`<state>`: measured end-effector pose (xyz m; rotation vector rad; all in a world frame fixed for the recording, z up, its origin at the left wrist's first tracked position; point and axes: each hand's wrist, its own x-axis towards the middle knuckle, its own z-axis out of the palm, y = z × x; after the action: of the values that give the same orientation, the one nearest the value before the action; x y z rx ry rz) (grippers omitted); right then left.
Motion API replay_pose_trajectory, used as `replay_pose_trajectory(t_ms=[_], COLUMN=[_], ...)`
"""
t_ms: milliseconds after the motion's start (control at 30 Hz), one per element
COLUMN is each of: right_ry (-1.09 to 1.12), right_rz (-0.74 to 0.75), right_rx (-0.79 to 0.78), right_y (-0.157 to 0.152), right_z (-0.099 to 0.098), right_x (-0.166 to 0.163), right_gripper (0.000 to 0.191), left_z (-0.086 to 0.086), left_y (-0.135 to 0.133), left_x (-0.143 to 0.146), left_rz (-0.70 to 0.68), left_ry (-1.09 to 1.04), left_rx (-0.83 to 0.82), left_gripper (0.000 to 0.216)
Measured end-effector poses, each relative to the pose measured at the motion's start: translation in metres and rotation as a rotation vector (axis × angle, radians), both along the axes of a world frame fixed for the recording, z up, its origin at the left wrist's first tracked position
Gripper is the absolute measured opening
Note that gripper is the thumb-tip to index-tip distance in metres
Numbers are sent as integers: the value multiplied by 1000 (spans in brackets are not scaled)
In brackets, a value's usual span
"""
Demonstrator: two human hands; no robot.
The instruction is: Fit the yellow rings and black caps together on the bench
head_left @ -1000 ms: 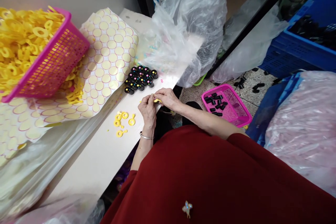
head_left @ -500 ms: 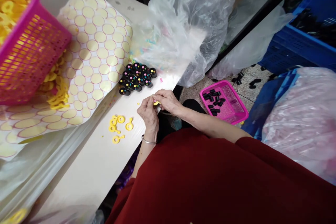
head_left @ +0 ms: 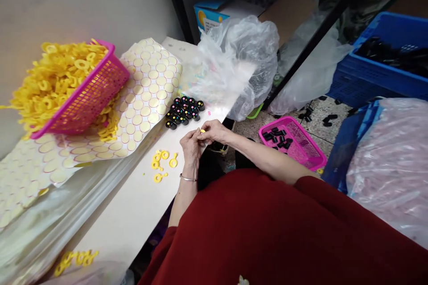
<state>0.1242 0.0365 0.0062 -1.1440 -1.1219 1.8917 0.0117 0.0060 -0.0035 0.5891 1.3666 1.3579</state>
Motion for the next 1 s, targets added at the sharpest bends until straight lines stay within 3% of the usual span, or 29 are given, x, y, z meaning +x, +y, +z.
replay_pose_trajectory(t_ms=[200, 467, 667, 1000], right_ry=[-112, -113, -59, 196], right_rz=[97, 196, 128, 31], right_rx=[5, 42, 84, 37], right_y=[13, 17, 12, -16], right_z=[4, -11, -12, -11], right_x=[2, 1, -2, 21], right_gripper=[26, 24, 23, 45], left_z=[12, 3, 5, 1], left_y=[4, 5, 7, -9], left_x=[-3, -2, -3, -10], left_rz=[-28, -4, -7, -172], left_ry=[50, 82, 104, 80], left_rx=[-69, -52, -32, 56], left_gripper=[22, 18, 21, 31])
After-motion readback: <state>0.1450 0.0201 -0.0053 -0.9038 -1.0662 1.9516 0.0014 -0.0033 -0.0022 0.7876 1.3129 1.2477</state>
